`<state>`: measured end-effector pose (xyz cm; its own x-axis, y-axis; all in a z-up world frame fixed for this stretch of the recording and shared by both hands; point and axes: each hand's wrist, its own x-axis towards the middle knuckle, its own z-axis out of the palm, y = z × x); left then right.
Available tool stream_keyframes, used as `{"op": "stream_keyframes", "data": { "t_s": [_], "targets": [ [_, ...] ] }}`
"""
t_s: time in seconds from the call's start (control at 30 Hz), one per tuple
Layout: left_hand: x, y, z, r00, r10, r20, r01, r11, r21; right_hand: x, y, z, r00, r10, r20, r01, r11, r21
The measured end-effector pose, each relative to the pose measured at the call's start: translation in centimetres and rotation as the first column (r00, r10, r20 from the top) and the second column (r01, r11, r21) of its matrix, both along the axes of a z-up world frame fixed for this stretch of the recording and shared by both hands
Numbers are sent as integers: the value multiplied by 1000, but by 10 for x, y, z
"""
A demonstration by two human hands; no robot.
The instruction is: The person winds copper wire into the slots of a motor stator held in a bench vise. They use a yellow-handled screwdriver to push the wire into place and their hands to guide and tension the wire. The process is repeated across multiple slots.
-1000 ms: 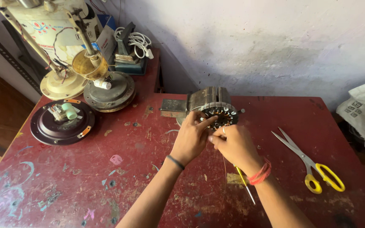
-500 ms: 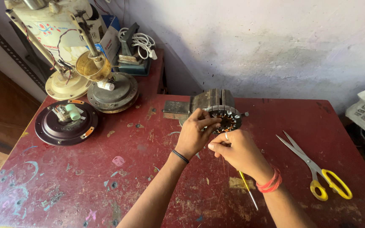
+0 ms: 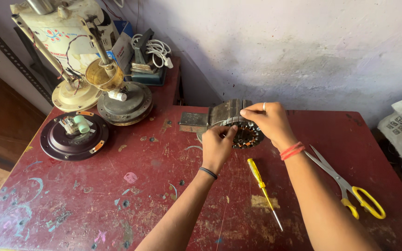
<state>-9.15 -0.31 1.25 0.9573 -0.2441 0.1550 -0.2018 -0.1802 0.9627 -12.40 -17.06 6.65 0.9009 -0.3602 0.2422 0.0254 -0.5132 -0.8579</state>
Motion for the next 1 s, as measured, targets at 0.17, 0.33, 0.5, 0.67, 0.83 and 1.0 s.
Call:
{"op": "stream_keyframes", "data": {
  "t_s": [0.17,0.33,0.5,0.67,0.83,1.0],
  "targets": [
    [1,-1,7,1000,7,-30,-6,1000,27,16,-7,-10,998,-47,-52,50,998,46],
    [0,-3,10,997,5,-76,-1,998,59,22,-14,-13,987,-93,-134,106,990,91],
    [-4,-6,7,997,8,-77,-5,1000,30,26,-12,-10,985,-49,-164,60,996,63],
    [-7,-13,3,987,-15,-160,15,1000,2,34,-12,-4,971,19,-239,12,992,127],
    [-10,-18,-4,976,-46,-212,45,999,-11,39,-15,-7,956,2,-293,21,997,76],
    [-12,-16,-5,952,-164,-259,143,985,-97,41,-21,-15,950,-57,-306,90,992,93]
  ]
}}
